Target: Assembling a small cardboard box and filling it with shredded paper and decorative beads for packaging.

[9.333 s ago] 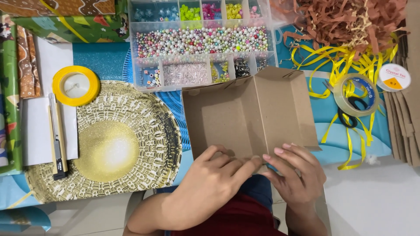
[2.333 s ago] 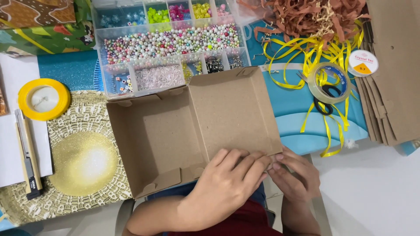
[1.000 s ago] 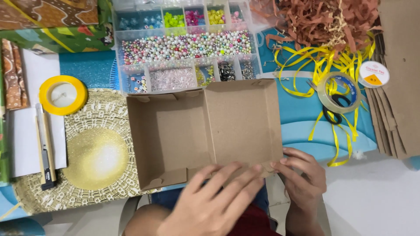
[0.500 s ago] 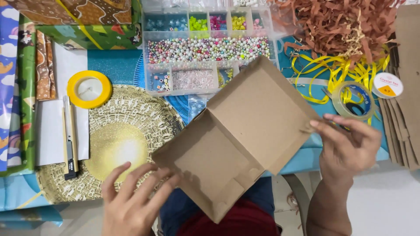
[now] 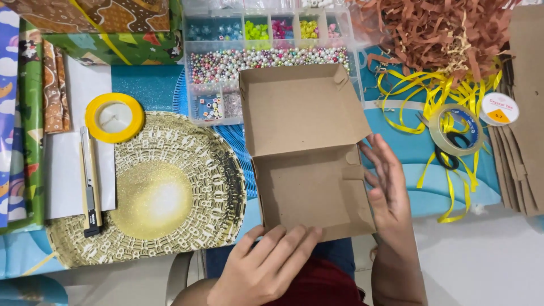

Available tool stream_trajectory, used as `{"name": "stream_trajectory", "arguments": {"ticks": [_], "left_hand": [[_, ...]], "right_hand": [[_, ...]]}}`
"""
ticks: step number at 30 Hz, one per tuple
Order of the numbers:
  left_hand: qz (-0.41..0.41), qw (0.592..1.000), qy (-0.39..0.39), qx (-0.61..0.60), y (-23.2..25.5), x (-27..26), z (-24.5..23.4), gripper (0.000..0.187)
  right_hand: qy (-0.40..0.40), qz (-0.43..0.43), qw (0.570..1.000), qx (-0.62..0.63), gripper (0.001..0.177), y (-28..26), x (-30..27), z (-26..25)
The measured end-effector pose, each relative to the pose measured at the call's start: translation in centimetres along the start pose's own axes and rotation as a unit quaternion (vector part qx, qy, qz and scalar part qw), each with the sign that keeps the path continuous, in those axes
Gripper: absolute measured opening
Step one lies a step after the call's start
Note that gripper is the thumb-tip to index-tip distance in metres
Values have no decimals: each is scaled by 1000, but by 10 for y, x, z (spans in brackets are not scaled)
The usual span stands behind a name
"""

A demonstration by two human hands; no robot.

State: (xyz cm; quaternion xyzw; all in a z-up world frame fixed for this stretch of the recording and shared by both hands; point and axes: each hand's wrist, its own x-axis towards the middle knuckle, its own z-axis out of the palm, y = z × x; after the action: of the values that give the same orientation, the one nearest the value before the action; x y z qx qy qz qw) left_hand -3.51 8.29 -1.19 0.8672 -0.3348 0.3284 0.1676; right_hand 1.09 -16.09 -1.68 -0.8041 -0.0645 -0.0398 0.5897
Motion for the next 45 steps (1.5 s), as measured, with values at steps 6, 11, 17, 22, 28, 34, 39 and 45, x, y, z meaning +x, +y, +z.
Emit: {"name": "stream_trajectory", "arguments": {"ticks": [6,11,17,22,28,34,39,45], "left_hand": [[-154,964,-11,-217,-12,-17,23,74],[-161,970,-6,-181,-6,-11,22,64],[-208,956,53,-199,-5,-28,21,69],[-171,943,75,-275,-86,-107,25,49],[-237,807,472,-266,-59,-14,58,42],[-179,875,438,-97,-61,-18,60,13],[-184,911,363,-65,-64,-21,58,13],[-212,915,331,-87,-58,-13,52,8]], "right_hand": [[-50,77,993,72,78,3,-16,-3],[-77,81,993,48,63,8,-10,-11],[-92,56,994,5,57,-4,5,-26],[-68,-14,996,-52,43,-20,38,-60],[18,-154,942,-297,23,-40,145,-136],[55,-216,892,-392,22,6,303,-175],[77,-39,773,-629,36,94,390,-179],[47,-48,782,-619,31,156,433,-214]]}}
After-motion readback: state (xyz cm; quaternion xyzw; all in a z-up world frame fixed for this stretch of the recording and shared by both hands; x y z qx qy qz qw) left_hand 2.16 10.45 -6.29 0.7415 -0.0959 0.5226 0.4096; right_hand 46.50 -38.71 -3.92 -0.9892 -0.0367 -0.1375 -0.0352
